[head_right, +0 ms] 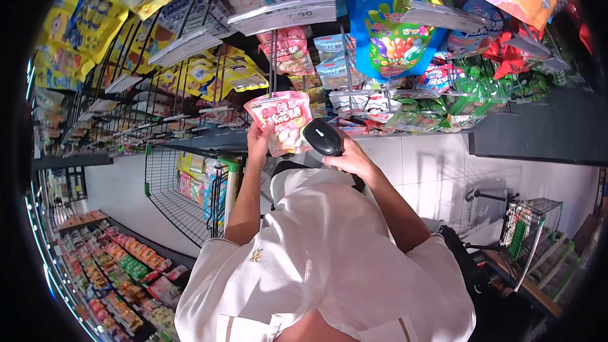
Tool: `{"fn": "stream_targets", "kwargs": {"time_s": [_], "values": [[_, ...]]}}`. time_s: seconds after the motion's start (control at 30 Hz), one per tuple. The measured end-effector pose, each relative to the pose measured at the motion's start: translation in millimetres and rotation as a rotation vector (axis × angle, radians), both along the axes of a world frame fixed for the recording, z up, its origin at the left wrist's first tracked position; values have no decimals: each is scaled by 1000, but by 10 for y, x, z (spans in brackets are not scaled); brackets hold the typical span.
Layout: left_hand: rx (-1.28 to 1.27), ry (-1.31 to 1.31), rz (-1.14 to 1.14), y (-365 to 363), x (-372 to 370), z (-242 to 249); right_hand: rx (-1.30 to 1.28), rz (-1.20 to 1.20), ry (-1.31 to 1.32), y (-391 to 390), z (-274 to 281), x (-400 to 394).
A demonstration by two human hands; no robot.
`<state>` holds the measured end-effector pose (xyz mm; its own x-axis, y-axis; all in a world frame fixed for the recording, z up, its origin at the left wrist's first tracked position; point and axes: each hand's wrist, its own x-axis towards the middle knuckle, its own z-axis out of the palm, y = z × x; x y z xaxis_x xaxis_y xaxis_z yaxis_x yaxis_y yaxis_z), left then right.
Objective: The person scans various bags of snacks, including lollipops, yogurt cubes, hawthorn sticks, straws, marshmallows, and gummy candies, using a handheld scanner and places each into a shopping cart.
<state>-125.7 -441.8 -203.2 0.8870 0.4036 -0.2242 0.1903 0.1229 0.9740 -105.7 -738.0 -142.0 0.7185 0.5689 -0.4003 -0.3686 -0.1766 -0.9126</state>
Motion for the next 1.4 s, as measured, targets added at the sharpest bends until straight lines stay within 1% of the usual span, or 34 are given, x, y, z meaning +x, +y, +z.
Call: {"fn": "stream_targets", "kwargs": {"time_s": [0.07, 0.13, 0.2, 0.3, 0.33, 0.37, 0.43, 0.53, 0.63, 0.7, 0.77, 0.8, 0.9, 0.93, 0.97, 1.0, 1.03, 1.07, 1.13, 1.17, 1.2, 1.3, 1.4], "values": [[-35, 13, 8, -6, -130, 13, 113, -50, -201, 150, -187, -1], [-87, 58, 29, -44, -245, 133, 120, -11, -155, 205, -168, -9], [-133, 51, 72, -124, -352, 269, 8, 118, 124, 209, -93, -7], [-213, 174, 116, -81, -561, 269, 76, 164, 140, 322, 24, -136], [-190, 184, 180, -110, -616, 290, 115, 179, 132, 371, -70, -188], [-214, 174, 200, -99, -677, 320, 140, 199, 100, 370, -96, -234], [-262, 150, 243, -56, -804, 390, 191, 241, 37, 464, 160, -304], [-259, 67, 414, -65, -888, 502, 214, 357, 51, 595, 152, -355], [-223, 46, 413, 137, -1076, 515, 225, 429, 4, 759, 313, -410], [-313, 24, 420, 259, -1197, 626, 229, 450, -22, 863, 462, -443], [-378, -132, 458, 290, -1197, 971, 222, 460, -27, 935, 661, -499], [-428, -175, 468, 325, -1219, 1140, 187, 438, -86, 1002, 867, -532], [-903, -436, 400, 703, -1416, 884, 253, 623, -271, 1134, 1171, -541], [-996, -381, 633, 658, -1385, 1306, 214, 619, -187, 1185, 1334, -571], [-1109, -609, 410, 782, -1366, 1129, 169, 644, -189, 1243, 1384, -584], [-1202, -832, 172, 979, -1285, 802, 122, 667, -192, 1298, 1414, -598], [-1272, -1050, -82, 1125, -1252, 626, 76, 689, -195, 1362, 1458, -622], [-1283, -1070, -123, 1194, -1265, 795, 105, 629, -79, 1424, 1550, -651], [-1246, -1071, -105, 1279, -1371, 1060, 115, 657, 122, 1606, 1719, -656], [-1230, -1069, -100, 1320, -1407, 1106, 118, 664, 222, 1700, 1776, -645], [-1244, -1114, -129, 1379, -1416, 1086, 97, 710, 175, 1784, 1810, -640], [-1273, -1135, -147, 1547, -1514, 1051, -22, 790, 181, 1958, 1621, -660], [-1233, -1111, -82, 1729, -1591, 923, -175, 839, 162, 2121, 1578, -689]]}}
